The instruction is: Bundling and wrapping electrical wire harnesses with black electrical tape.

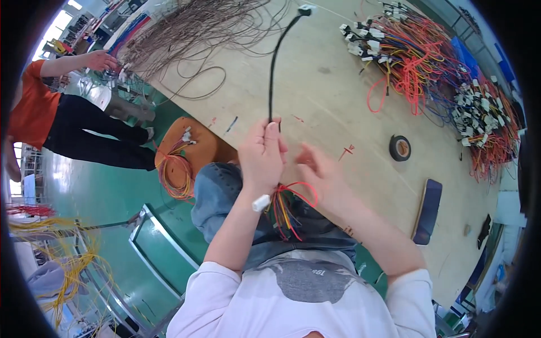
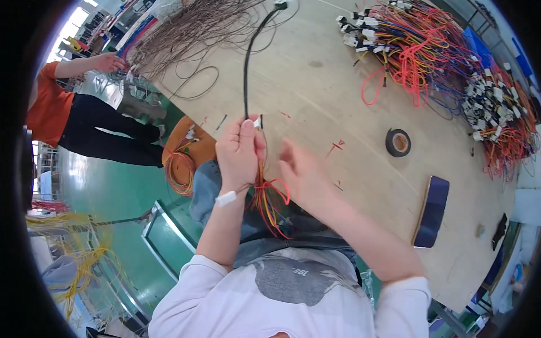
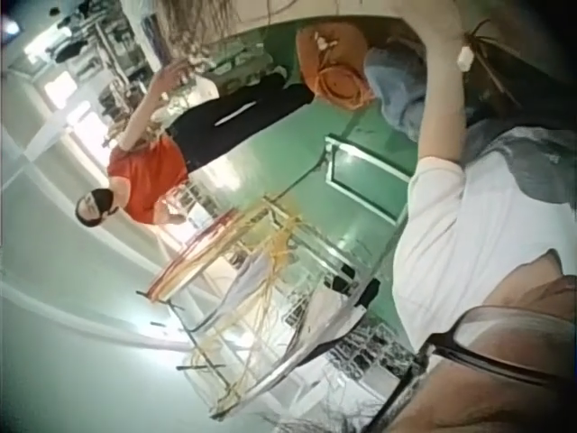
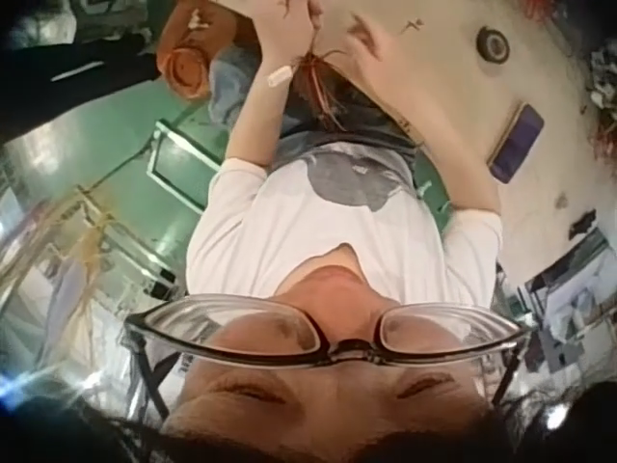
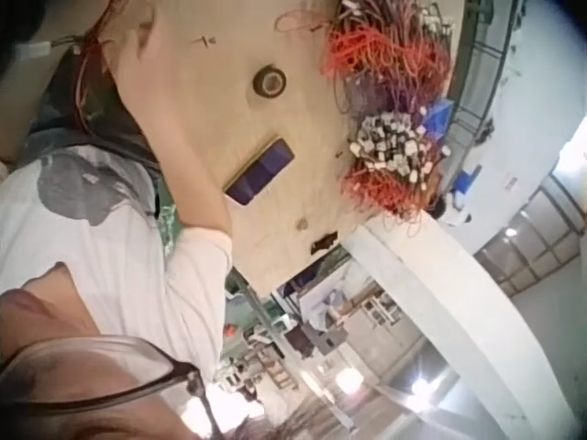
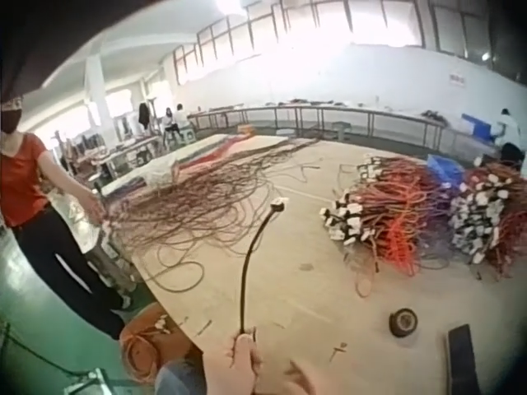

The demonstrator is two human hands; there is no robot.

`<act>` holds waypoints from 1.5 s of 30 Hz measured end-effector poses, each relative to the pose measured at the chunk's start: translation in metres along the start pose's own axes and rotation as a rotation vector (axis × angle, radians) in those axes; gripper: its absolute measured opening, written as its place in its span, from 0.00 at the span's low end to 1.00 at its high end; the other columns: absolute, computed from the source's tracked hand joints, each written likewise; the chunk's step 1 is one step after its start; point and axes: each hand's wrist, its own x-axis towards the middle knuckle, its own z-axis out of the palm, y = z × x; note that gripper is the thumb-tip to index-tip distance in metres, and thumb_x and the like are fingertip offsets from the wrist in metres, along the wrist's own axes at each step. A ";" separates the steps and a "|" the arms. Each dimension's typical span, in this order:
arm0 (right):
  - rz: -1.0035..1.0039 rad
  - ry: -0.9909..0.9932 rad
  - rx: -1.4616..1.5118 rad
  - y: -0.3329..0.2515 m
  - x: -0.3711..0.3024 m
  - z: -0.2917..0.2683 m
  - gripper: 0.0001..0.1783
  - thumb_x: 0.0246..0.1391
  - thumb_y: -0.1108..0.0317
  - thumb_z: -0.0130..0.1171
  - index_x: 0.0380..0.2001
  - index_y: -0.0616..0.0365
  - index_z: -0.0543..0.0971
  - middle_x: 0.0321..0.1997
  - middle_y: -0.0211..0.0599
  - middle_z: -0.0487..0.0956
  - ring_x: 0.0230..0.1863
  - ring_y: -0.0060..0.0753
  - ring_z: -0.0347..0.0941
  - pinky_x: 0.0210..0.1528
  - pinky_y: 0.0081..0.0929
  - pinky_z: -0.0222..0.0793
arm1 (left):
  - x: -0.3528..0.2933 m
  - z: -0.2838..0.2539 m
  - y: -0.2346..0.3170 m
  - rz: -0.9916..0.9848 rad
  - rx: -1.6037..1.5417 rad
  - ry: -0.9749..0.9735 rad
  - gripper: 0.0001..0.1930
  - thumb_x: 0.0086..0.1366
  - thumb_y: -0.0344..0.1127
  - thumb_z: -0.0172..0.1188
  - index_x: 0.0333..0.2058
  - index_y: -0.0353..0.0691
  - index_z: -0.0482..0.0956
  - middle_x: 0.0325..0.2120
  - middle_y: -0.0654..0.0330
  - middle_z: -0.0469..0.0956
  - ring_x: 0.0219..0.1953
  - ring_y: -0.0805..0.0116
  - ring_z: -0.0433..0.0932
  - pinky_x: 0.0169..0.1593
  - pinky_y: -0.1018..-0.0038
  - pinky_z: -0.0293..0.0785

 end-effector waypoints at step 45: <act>-0.366 -0.188 -0.478 -0.030 -0.037 -0.099 0.04 0.46 0.70 0.56 0.25 0.58 0.74 0.24 0.40 0.74 0.26 0.41 0.73 0.28 0.32 0.69 | -0.089 0.032 -0.006 -0.104 -0.221 -0.520 0.15 0.59 0.32 0.55 0.44 0.36 0.68 0.46 0.51 0.68 0.50 0.64 0.68 0.51 0.70 0.65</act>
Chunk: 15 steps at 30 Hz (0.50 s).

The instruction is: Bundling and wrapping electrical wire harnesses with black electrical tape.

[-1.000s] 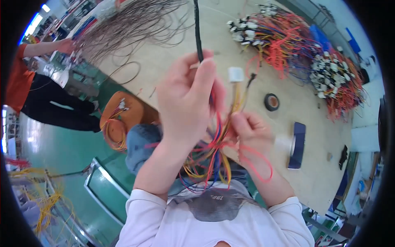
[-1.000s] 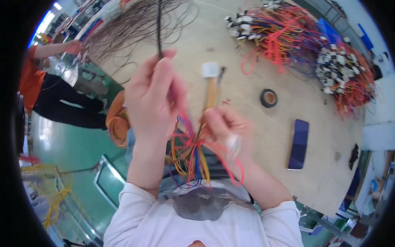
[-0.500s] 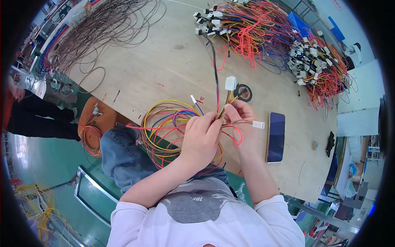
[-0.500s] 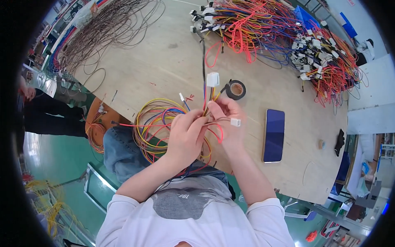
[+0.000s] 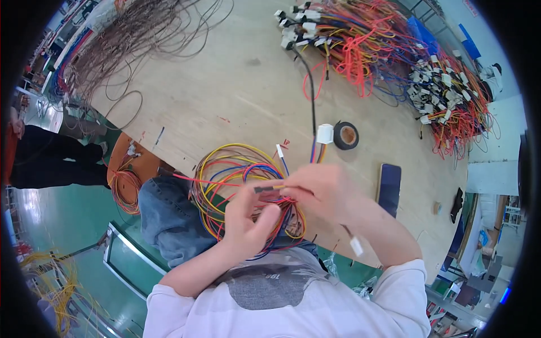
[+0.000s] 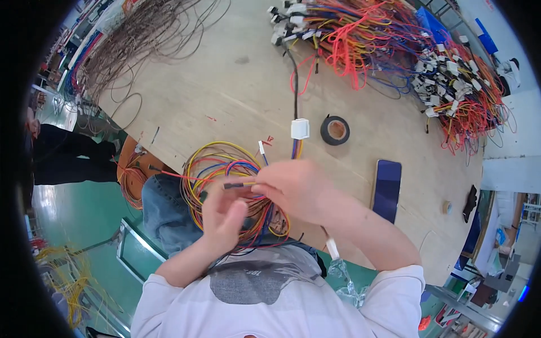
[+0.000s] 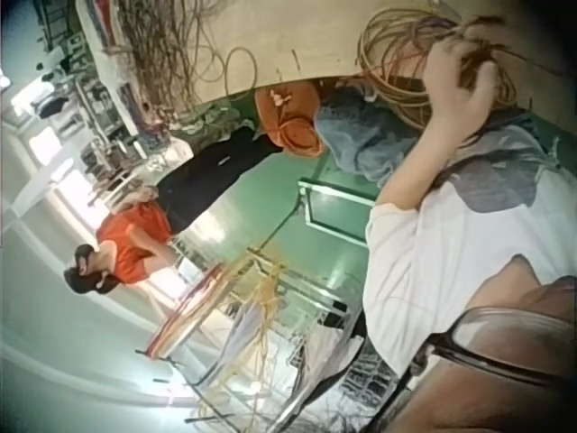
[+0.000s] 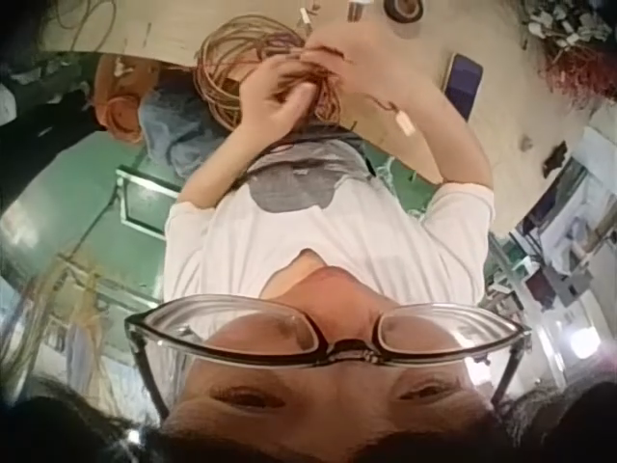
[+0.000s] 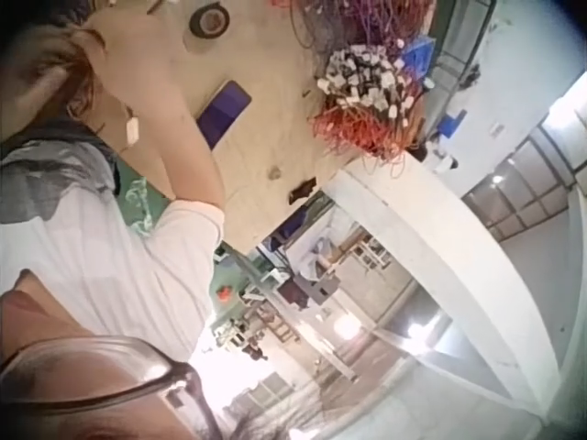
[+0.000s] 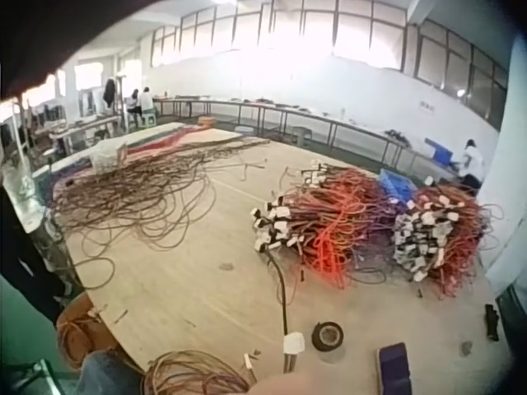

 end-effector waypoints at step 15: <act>-0.111 -0.056 -0.282 -0.002 -0.013 0.007 0.13 0.33 0.71 0.58 0.28 0.61 0.72 0.22 0.33 0.68 0.24 0.33 0.71 0.21 0.29 0.65 | 0.022 -0.025 0.047 -0.830 -0.847 -0.058 0.30 0.66 0.56 0.31 0.59 0.41 0.53 0.56 0.48 0.59 0.57 0.52 0.60 0.58 0.62 0.58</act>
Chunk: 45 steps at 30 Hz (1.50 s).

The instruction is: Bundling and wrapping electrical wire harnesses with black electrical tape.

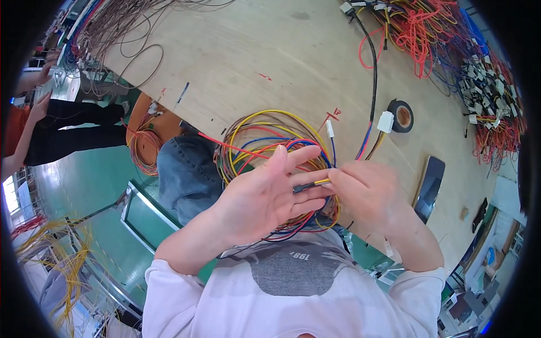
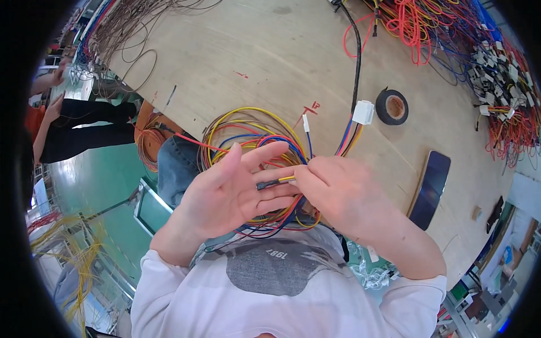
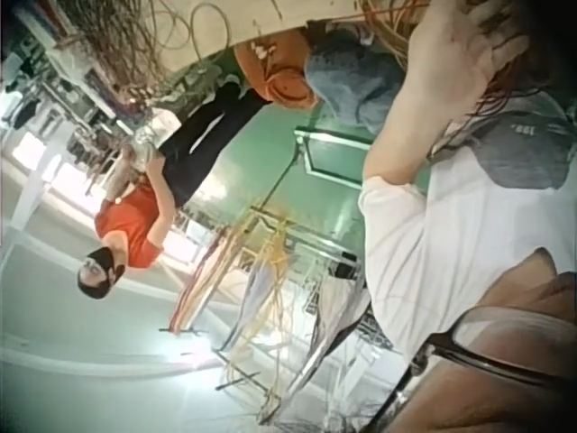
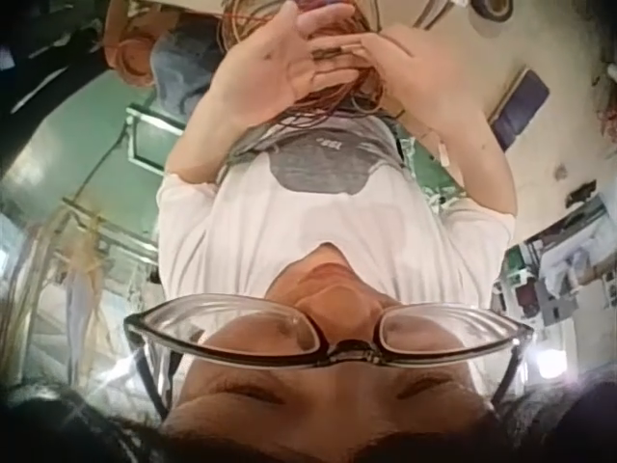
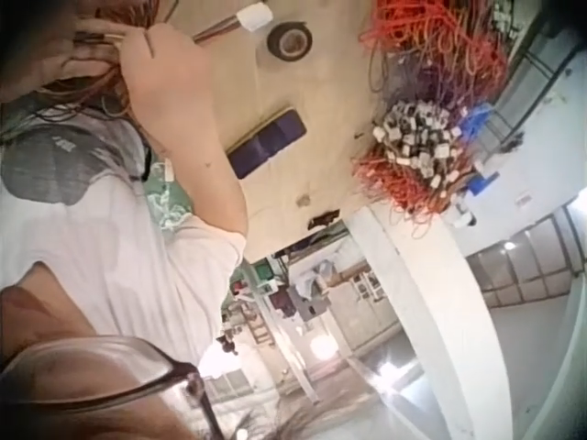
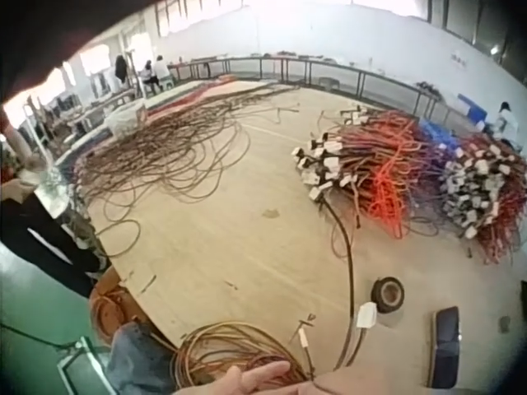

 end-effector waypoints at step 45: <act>0.732 -0.080 0.979 0.003 -0.005 -0.002 0.02 0.47 0.75 0.54 0.25 0.62 0.75 0.25 0.26 0.71 0.23 0.11 0.63 0.24 0.13 0.57 | -0.004 0.000 -0.010 0.137 0.327 0.091 0.27 0.64 0.32 0.44 0.60 0.36 0.47 0.51 0.41 0.64 0.53 0.50 0.67 0.53 0.65 0.68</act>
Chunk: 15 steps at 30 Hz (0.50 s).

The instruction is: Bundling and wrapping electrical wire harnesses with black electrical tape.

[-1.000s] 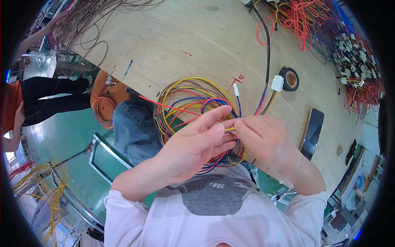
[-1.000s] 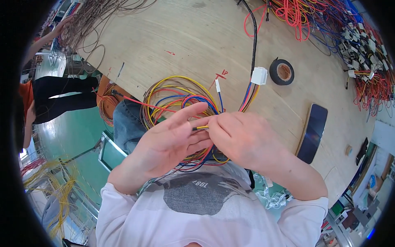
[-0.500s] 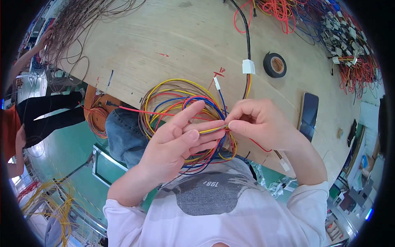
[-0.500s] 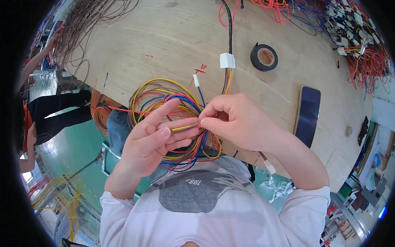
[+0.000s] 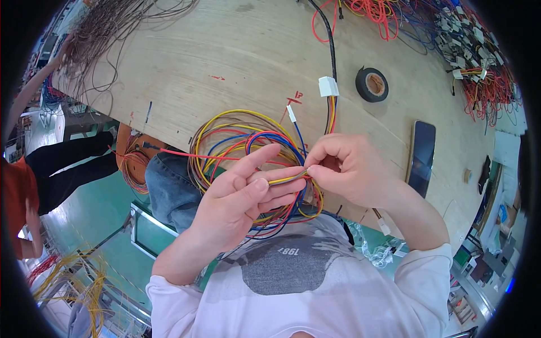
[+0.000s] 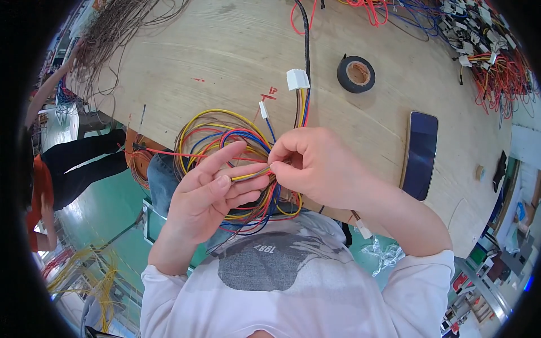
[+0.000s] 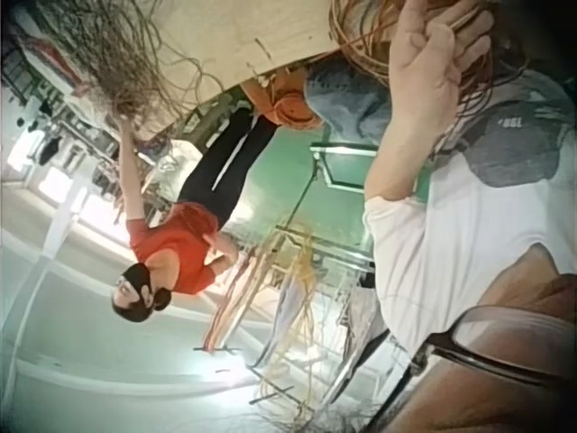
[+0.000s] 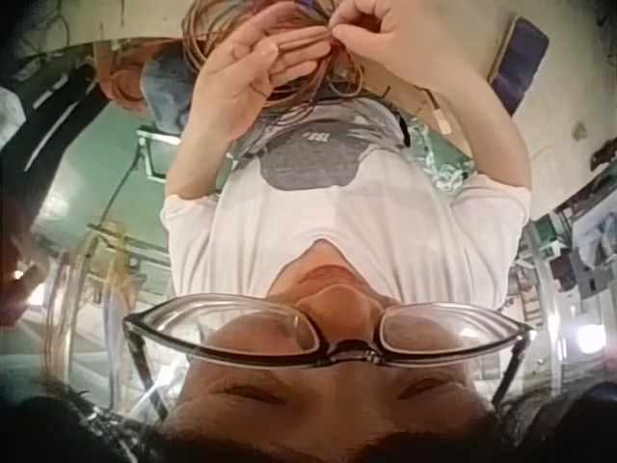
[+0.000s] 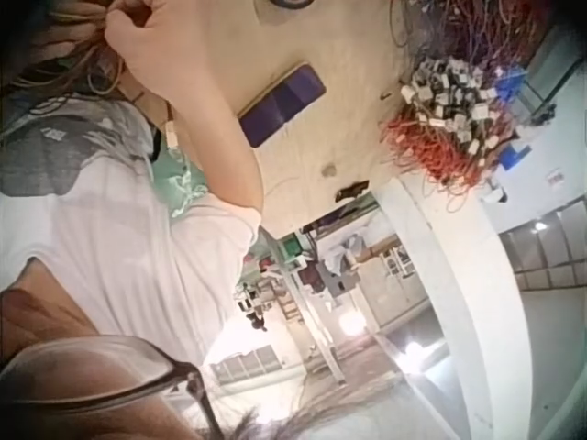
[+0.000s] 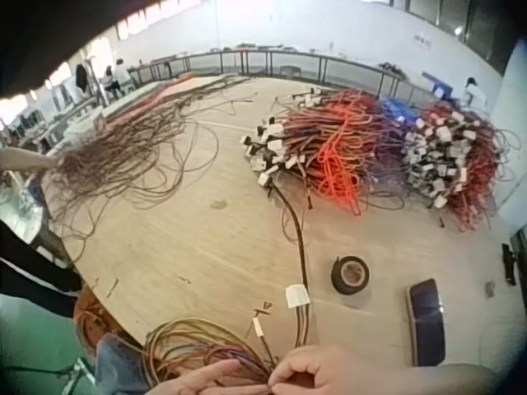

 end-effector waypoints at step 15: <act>-0.232 0.151 -0.145 0.012 0.000 0.011 0.02 0.44 0.78 0.54 0.25 0.66 0.75 0.24 0.34 0.72 0.24 0.21 0.70 0.25 0.18 0.64 | 0.023 0.016 -0.018 1.059 1.724 0.257 0.09 0.46 0.28 0.61 0.30 0.37 0.77 0.27 0.61 0.75 0.35 0.62 0.73 0.40 0.67 0.64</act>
